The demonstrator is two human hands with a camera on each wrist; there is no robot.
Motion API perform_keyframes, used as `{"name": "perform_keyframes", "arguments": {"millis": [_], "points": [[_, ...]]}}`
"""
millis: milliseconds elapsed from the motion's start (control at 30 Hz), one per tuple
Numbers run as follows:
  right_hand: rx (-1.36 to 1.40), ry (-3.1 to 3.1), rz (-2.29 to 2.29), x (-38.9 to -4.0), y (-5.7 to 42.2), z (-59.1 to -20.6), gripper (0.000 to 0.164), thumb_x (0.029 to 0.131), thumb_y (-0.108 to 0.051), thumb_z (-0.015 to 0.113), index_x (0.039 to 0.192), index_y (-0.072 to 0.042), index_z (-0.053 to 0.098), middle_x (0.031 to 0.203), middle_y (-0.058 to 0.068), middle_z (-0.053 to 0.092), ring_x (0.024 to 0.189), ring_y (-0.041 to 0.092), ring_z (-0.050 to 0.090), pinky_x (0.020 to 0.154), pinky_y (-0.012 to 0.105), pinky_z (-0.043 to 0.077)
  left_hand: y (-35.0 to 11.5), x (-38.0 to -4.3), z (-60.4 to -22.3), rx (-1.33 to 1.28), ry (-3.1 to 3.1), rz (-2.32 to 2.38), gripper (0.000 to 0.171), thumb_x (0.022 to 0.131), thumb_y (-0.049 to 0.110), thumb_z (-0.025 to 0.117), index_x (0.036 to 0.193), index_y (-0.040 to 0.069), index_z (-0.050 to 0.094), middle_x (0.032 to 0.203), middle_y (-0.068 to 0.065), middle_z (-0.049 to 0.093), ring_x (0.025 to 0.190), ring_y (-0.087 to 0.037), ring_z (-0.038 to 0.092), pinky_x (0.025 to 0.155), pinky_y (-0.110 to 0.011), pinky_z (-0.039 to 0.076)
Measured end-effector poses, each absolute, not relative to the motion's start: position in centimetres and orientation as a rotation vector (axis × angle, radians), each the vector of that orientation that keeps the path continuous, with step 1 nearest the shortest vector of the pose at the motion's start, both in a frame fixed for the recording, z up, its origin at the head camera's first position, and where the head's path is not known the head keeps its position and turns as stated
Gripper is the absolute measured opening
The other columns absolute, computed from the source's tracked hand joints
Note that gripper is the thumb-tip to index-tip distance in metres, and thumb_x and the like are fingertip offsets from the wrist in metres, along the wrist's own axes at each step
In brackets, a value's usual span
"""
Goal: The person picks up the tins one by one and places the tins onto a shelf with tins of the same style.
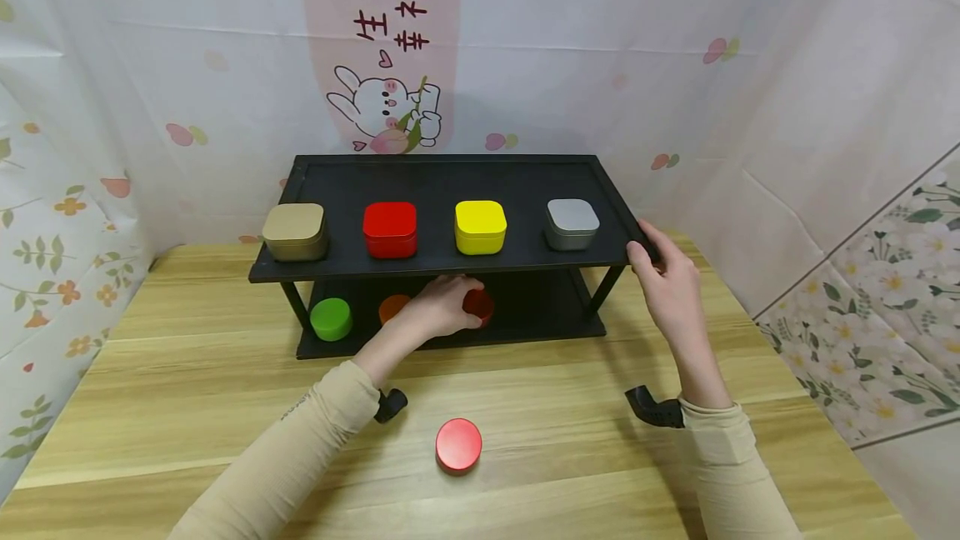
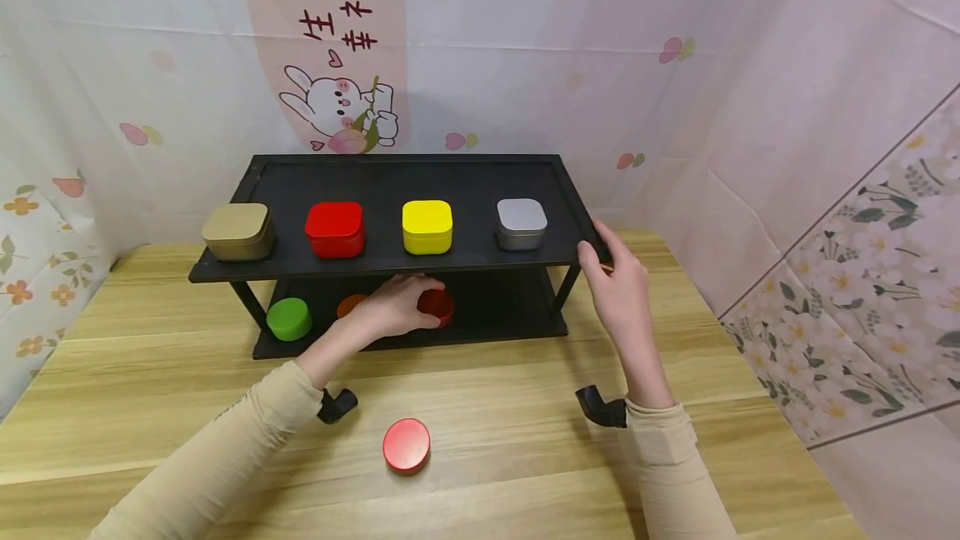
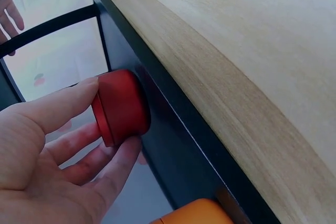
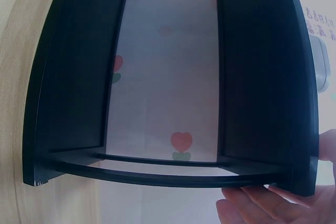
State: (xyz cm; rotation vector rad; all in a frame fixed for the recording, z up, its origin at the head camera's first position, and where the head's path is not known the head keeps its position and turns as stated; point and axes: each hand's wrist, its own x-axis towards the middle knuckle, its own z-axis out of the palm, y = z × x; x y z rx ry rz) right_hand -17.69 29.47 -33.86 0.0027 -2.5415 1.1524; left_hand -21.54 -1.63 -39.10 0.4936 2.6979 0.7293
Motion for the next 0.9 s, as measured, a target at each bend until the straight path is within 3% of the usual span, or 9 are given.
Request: {"name": "perform_keyframes", "arguments": {"millis": [400, 667, 900], "points": [[0.0, -2.542, 1.142, -17.73, 29.45, -33.9, 0.056, 0.106, -0.047, 0.048, 0.156, -0.023, 0.046, 0.15, 0.019, 0.057, 0.085, -0.016, 0.056, 0.071, 0.013, 0.042, -1.7, -21.55, -39.16, 0.485, 2.676, 0.713, 0.061, 0.094, 0.025, 0.074, 0.15, 0.013, 0.053, 0.16, -0.015, 0.044, 0.146, -0.035, 0.042, 0.118, -0.051, 0.043], [-0.002, -2.544, 1.142, -17.63, 29.4, -33.89, 0.055, 0.106, -0.047, 0.048, 0.156, -0.024, 0.046, 0.144, 0.021, 0.06, 0.082, -0.01, 0.057, 0.067, 0.016, 0.042, -1.64, -21.66, -39.32, 0.47, 2.663, 0.715, 0.061, 0.094, 0.025, 0.074, 0.15, 0.013, 0.052, 0.158, -0.013, 0.047, 0.143, -0.034, 0.044, 0.117, -0.05, 0.044], [0.005, -2.54, 1.144, -17.63, 29.36, -33.83, 0.056, 0.106, -0.046, 0.048, 0.156, -0.022, 0.046, 0.146, 0.02, 0.059, 0.084, -0.014, 0.056, 0.069, 0.014, 0.042, -1.59, -21.61, -39.3, 0.475, 2.669, 0.712, 0.061, 0.095, 0.025, 0.074, 0.15, 0.013, 0.052, 0.157, -0.014, 0.048, 0.14, -0.034, 0.046, 0.115, -0.05, 0.046]]}}
